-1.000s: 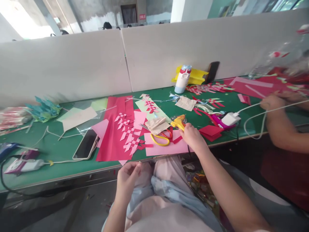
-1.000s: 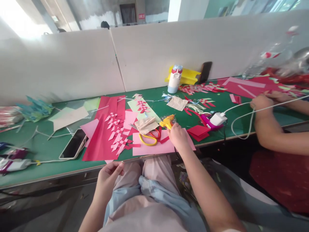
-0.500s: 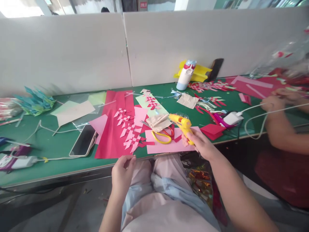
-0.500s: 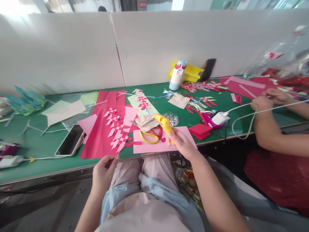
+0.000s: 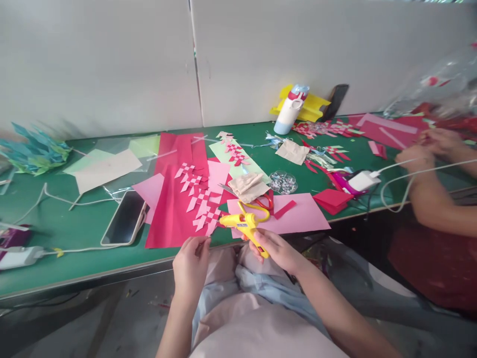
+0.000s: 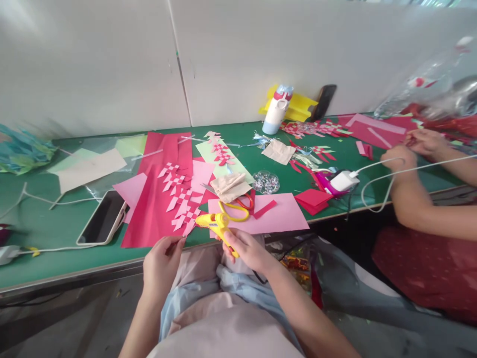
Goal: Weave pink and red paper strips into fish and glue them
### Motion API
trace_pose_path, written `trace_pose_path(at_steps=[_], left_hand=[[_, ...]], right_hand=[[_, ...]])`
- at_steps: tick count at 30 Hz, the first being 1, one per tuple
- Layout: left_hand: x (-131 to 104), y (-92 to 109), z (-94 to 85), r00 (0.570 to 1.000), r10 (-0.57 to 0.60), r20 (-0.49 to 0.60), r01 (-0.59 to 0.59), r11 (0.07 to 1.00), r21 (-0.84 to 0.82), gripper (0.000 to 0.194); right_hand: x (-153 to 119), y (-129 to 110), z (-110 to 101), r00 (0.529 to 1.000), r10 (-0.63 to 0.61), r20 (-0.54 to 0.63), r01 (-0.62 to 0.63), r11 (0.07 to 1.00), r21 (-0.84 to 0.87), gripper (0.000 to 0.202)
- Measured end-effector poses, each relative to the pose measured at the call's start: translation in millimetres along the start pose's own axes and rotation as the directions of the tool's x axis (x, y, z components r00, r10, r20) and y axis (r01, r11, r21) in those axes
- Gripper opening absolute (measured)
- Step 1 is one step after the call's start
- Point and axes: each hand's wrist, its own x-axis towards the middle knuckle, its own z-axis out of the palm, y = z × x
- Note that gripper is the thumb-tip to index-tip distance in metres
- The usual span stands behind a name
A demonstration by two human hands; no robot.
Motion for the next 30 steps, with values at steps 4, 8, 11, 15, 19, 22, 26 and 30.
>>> trace_pose_path(at_steps=[4,8,11,15,19,22,26,30], left_hand=[[5.1,-1.0,1.2,0.999,0.042,-0.003,-0.042,0.999,0.005,0.023],[8.6,-4.4,2.6,0.997,0.061,0.039,-0.061,0.998,-0.012,0.023],[10.5,-6.5,3.9,0.996,0.066,0.063,-0.065,0.998,-0.020,0.022],[12.5,-7.1,4.9,0.995,0.075,0.068,-0.075,0.997,-0.015,0.022],[12.9,-7.8,5.2,0.995,0.072,0.066,-0.072,0.997,-0.011,0.021],[12.6,-9.5,6.2,0.996,0.067,0.066,-0.067,0.998,-0.012,0.021],[12.7,-10.7,6.9,0.995,0.074,0.060,-0.073,0.997,-0.013,0.020],[13.1,-9.5,6.0,0.995,0.076,0.072,-0.075,0.997,-0.009,0.019]], right_hand=[[5.1,5.3,7.3,0.999,0.006,-0.038,-0.009,0.997,-0.080,0.049],[8.8,5.7,10.7,0.997,0.004,-0.071,-0.013,0.993,-0.121,0.051],[9.4,5.1,11.6,0.998,0.008,-0.059,-0.016,0.992,-0.122,0.050],[8.3,4.7,11.1,0.999,0.022,-0.048,-0.028,0.992,-0.121,0.050],[7.4,4.6,10.2,0.998,0.030,-0.060,-0.039,0.988,-0.153,0.048],[6.9,4.5,10.0,0.997,0.033,-0.067,-0.044,0.983,-0.180,0.047],[6.1,3.4,10.9,0.996,0.037,-0.078,-0.052,0.979,-0.198,0.045],[5.5,0.2,12.5,0.995,0.054,-0.083,-0.070,0.977,-0.200,0.046]])
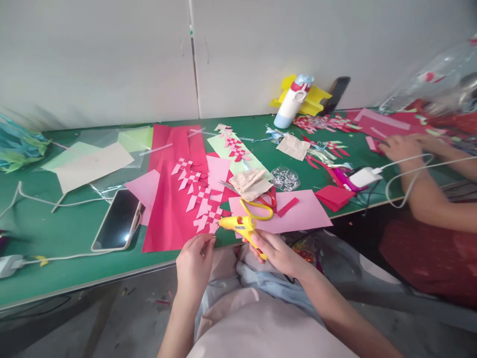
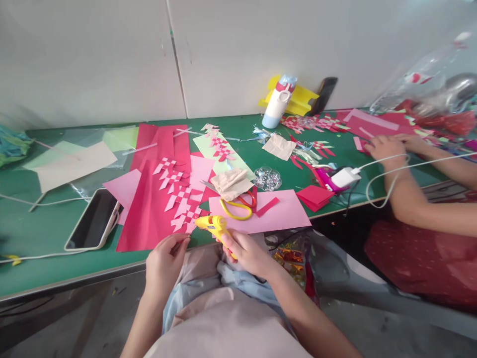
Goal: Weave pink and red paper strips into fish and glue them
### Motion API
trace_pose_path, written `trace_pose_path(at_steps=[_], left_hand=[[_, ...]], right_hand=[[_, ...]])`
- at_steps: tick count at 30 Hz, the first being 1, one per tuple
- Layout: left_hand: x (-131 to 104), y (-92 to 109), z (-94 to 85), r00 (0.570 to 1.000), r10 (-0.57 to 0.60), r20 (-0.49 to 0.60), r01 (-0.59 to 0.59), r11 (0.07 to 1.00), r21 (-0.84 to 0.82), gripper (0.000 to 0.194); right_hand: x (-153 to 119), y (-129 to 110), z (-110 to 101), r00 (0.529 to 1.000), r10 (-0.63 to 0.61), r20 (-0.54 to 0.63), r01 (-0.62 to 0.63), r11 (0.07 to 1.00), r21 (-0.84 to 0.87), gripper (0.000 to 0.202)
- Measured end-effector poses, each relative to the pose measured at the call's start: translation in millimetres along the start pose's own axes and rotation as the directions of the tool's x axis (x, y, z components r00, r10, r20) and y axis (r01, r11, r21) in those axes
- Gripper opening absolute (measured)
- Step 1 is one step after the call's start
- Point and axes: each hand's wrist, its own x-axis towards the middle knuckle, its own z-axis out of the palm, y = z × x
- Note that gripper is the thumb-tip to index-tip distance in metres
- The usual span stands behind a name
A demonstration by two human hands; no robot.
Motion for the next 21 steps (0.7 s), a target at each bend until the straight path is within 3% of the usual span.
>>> trace_pose_path(at_steps=[21], left_hand=[[0.1,1.1,-0.6,1.000,-0.018,0.023,0.018,1.000,-0.020,0.019]], right_hand=[[-0.5,-2.9,1.9,1.000,-0.017,-0.011,0.017,0.999,-0.048,0.040]])
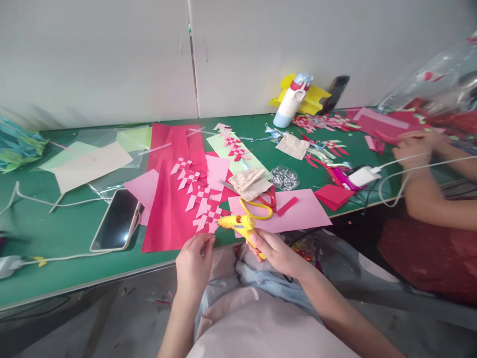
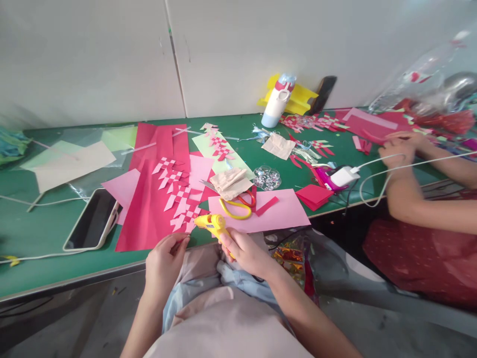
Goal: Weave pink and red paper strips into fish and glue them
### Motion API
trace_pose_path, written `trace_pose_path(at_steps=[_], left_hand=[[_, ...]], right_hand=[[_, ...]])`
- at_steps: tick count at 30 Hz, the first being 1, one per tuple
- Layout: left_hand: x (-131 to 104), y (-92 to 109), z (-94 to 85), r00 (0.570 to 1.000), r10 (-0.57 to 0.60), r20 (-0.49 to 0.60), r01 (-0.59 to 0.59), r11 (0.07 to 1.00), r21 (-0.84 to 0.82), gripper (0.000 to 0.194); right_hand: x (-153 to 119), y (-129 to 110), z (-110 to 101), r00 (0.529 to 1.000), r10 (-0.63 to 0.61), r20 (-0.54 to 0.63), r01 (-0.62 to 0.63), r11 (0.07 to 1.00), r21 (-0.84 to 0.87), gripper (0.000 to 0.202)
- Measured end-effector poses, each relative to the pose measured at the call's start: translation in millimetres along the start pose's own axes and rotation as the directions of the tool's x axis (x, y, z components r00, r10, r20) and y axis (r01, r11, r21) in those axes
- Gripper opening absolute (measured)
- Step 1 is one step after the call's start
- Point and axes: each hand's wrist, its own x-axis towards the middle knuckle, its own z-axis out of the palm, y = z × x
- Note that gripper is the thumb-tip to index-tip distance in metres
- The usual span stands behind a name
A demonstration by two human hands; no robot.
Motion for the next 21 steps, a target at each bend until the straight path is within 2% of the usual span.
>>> trace_pose_path(at_steps=[7,17,21], left_hand=[[2.6,0.8,-1.6,1.000,0.002,0.010,-0.003,1.000,0.011,0.019],[6.4,0.9,-0.4,0.995,-0.095,0.000,0.095,0.993,0.073,0.016],[6.5,2.6,-0.4,0.995,-0.097,0.006,0.096,0.990,0.104,0.013]], right_hand=[[-0.1,0.5,0.0,1.000,-0.004,0.010,0.003,1.000,0.009,0.038],[-0.7,0.8,0.2,1.000,0.008,0.007,-0.009,0.999,0.039,0.040],[-1.7,-0.5,-0.1,1.000,0.018,0.009,-0.018,0.999,0.034,0.043]])
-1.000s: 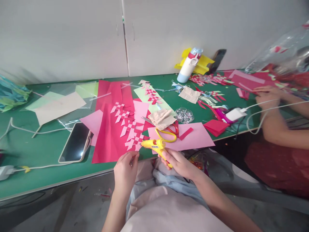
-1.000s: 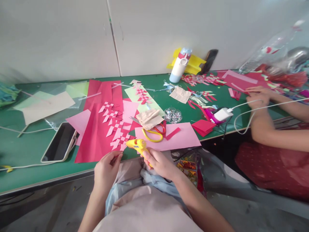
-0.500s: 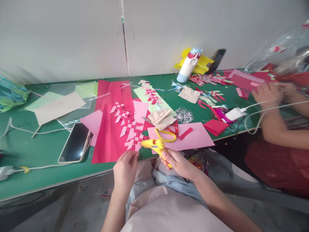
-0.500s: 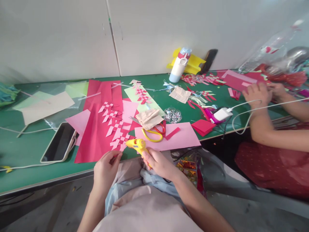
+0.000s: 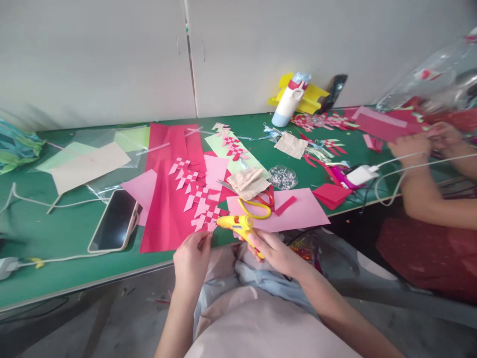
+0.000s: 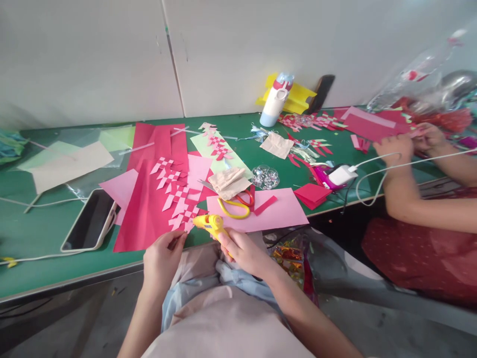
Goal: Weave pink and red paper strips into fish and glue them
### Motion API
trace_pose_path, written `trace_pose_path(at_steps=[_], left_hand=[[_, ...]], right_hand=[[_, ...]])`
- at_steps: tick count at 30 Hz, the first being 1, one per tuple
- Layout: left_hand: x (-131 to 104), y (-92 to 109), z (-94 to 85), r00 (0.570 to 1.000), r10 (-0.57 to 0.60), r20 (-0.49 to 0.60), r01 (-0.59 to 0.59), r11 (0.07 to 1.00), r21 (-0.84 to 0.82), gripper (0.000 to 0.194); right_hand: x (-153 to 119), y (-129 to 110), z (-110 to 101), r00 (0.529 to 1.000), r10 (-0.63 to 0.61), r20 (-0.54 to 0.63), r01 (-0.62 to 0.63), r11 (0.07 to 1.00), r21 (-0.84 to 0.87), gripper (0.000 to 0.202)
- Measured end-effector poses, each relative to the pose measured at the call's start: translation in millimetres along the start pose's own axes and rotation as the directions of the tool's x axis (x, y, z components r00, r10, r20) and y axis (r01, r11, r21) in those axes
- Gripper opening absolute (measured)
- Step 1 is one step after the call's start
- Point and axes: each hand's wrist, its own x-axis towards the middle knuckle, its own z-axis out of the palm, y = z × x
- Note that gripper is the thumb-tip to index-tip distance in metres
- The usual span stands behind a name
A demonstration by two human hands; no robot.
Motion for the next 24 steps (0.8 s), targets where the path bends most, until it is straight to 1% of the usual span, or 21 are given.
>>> trace_pose_path(at_steps=[7,15,19,24], left_hand=[[1.0,3.7,0.0,1.000,0.013,0.000,-0.013,0.998,0.067,0.013],[0.3,3.9,-0.1,1.000,0.014,-0.001,-0.014,0.997,0.074,0.012],[-0.5,3.1,-0.5,1.000,0.006,0.012,-0.007,0.997,0.081,0.013],[-0.4,2.4,-0.7,1.000,0.012,0.009,-0.012,0.998,0.067,0.013]], right_hand=[[-0.8,0.7,-2.8,1.000,0.006,-0.007,-0.006,1.000,-0.002,0.041],[-0.4,0.0,-2.7,0.999,0.014,-0.049,-0.022,0.985,-0.169,0.042],[-1.6,-0.7,-3.7,0.999,0.022,-0.036,-0.028,0.984,-0.173,0.042],[-2.5,-3.7,-3.3,1.000,0.024,-0.004,-0.024,0.990,-0.140,0.043]])
